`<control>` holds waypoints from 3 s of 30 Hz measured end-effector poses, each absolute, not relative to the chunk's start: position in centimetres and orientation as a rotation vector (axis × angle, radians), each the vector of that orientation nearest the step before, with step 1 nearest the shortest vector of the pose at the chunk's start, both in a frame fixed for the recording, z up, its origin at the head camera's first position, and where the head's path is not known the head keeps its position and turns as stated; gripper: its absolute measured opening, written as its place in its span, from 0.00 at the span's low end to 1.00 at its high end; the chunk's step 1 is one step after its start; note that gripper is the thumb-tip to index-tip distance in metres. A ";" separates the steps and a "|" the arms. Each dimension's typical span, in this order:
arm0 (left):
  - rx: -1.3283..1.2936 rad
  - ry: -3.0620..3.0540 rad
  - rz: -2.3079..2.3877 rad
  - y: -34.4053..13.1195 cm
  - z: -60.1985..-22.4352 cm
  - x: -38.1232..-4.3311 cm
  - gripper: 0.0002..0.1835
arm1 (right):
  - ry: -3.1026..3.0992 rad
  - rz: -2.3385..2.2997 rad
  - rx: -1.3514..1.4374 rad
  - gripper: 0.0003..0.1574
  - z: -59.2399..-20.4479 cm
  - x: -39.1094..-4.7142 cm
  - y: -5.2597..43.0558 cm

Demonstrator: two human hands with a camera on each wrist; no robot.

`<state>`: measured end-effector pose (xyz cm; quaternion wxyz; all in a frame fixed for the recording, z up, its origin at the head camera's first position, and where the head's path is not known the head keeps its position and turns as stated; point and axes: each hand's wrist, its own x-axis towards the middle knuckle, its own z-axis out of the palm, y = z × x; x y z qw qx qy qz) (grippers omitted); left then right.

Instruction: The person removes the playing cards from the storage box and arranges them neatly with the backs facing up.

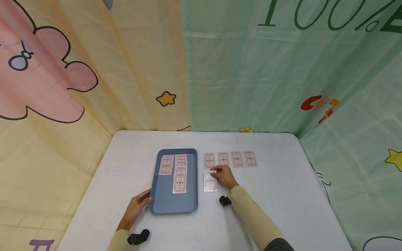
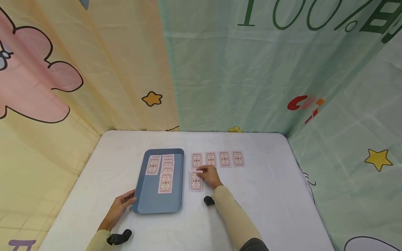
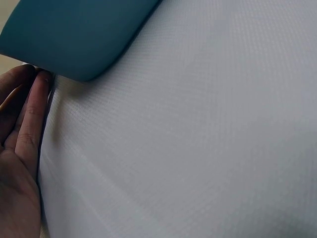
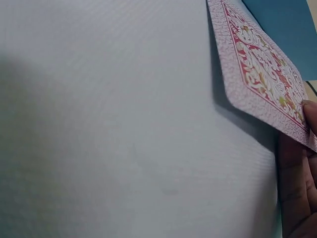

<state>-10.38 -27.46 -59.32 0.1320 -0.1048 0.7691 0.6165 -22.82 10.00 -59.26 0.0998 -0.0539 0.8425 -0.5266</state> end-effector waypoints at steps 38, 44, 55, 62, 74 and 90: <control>-0.315 2.253 1.764 -27.3 -59.3 -10.4 0.30 | 2.680 -1.477 -0.235 0.15 -58.4 -21.4 10.6; -0.301 2.248 1.765 -27.5 -59.3 -10.4 0.30 | 2.708 -1.495 -0.290 0.15 -57.9 -21.7 10.4; -0.296 2.256 1.764 -27.5 -59.4 -10.5 0.29 | 2.610 -1.567 -0.436 0.15 -54.6 -23.1 6.7; -0.264 2.267 1.787 -27.6 -59.6 -10.4 0.30 | 2.543 -1.540 -0.547 0.16 -53.5 -23.9 3.6; -0.271 2.271 1.804 -27.2 -59.8 -10.1 0.28 | 2.463 -1.461 -0.580 0.21 -53.9 -25.6 -1.0; -0.319 2.215 1.840 -27.4 -59.8 -10.3 0.29 | 2.512 -1.272 -0.459 0.24 -55.5 -28.4 -7.0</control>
